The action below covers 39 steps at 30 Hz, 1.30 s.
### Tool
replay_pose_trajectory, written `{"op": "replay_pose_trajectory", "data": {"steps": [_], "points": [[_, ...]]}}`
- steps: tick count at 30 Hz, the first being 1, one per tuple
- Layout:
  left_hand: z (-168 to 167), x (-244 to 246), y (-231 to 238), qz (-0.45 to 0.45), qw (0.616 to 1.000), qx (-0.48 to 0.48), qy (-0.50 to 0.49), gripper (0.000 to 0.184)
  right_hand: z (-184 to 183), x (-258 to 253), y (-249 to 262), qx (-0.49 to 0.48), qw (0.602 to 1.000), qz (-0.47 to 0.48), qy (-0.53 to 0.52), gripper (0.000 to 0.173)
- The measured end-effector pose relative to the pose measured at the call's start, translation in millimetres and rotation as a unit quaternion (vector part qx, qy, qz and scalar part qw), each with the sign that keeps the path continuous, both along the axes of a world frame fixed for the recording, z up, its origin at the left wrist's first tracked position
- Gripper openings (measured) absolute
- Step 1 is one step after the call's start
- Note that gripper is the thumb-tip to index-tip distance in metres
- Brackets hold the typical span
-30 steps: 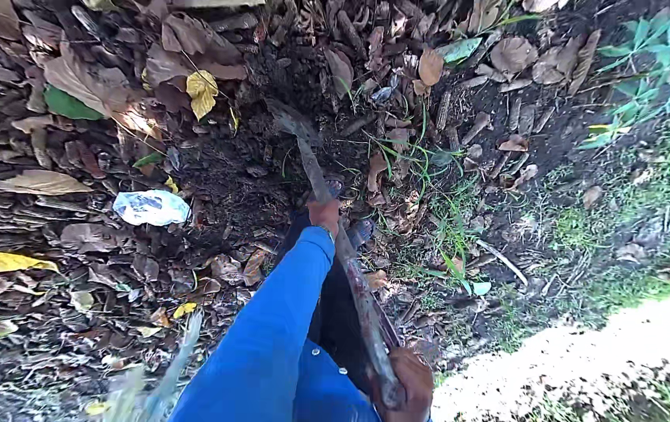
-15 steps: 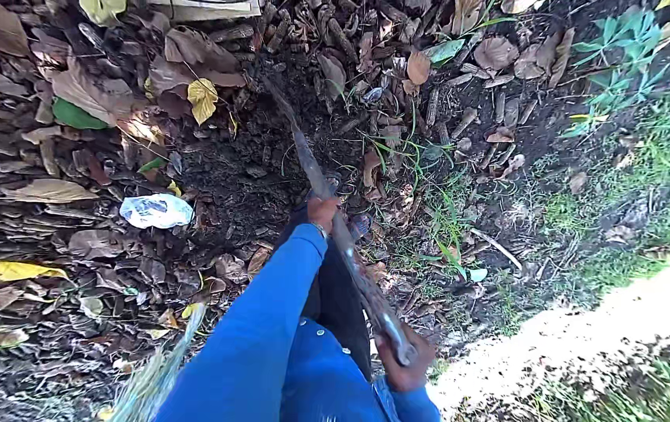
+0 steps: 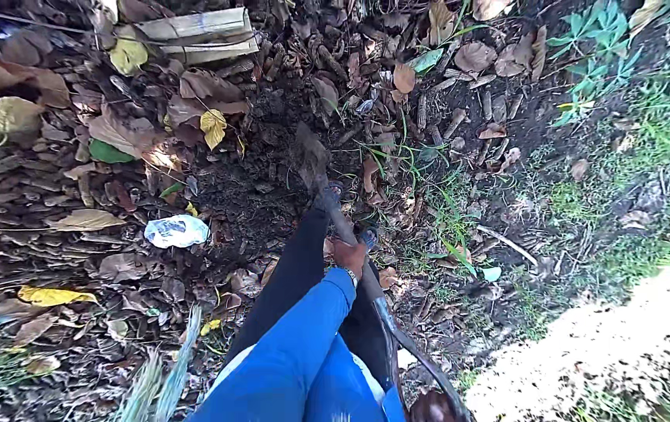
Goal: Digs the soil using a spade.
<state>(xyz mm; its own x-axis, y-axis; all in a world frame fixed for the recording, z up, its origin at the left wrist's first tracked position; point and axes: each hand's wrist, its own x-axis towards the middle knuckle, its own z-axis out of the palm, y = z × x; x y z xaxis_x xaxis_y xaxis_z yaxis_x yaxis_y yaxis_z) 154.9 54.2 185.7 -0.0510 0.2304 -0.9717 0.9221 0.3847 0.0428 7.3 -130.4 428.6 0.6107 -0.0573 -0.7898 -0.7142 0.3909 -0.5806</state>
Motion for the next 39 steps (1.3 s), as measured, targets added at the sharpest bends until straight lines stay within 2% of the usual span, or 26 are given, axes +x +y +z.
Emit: {"op": "replay_pose_trajectory", "data": {"steps": [4,8,11,13,16,19,21,24,27,28,30,31,33,36,39], "points": [[-6.4,3.7,-38.6,-0.161,0.987,-0.018,0.005,0.073,0.5,0.6,2.4,0.042,0.994,-0.102,0.012,0.011],[-2.9,-5.8,-88.3,-0.205,0.978,-0.043,-0.009,0.084,-3.6,-20.6,-26.2,0.087,0.985,-0.149,0.001,0.010],[-6.0,-26.1,-121.8,-0.203,0.978,-0.055,-0.002,0.068,-7.1,-52.3,-52.2,0.051,0.981,-0.181,0.040,0.012],[-12.8,-33.0,-134.7,-0.237,0.969,-0.064,0.018,0.067,-19.7,-72.6,-56.7,0.011,0.968,-0.236,0.088,0.016],[-35.6,-31.0,-130.1,-0.309,0.949,-0.047,0.040,0.068,-72.4,-104.2,-47.4,-0.010,0.940,-0.314,0.131,0.020],[-75.7,-19.7,-114.0,-0.369,0.928,-0.022,0.051,0.072,-140.6,-121.6,-31.7,-0.012,0.906,-0.383,0.180,0.018],[-102.2,-8.5,-100.6,-0.396,0.916,0.005,0.066,0.072,-176.2,-104.1,-16.8,-0.057,0.886,-0.402,0.225,0.023],[-142.4,19.4,-73.8,-0.348,0.936,0.049,0.030,0.070,-229.8,-70.7,9.1,-0.052,0.889,-0.401,0.213,0.024],[-160.2,101.8,-15.1,-0.299,0.948,0.102,-0.041,0.063,-254.7,24.6,69.7,-0.002,0.923,-0.358,0.141,0.010],[-155.4,142.3,11.1,-0.283,0.949,0.127,-0.058,0.060,-253.8,66.3,95.3,0.010,0.939,-0.332,0.089,0.003],[-125.4,219.8,61.9,-0.263,0.948,0.158,-0.080,0.061,-234.7,139.1,138.2,0.034,0.962,-0.271,-0.001,0.007],[-106.5,245.4,81.6,-0.251,0.950,0.168,-0.083,0.061,-223.8,158.9,151.1,0.047,0.966,-0.252,-0.025,0.010],[-75.4,263.5,105.2,-0.219,0.956,0.173,-0.093,0.059,-213.7,162.4,156.4,0.073,0.968,-0.234,-0.052,0.010],[-55.2,223.2,91.4,-0.171,0.966,0.153,-0.120,0.056,-209.3,111.1,112.5,0.134,0.964,-0.224,-0.048,0.007],[-37.5,136.7,46.4,-0.186,0.969,0.111,-0.117,0.062,-175.7,48.7,53.0,0.208,0.958,-0.188,-0.058,0.010]]}}
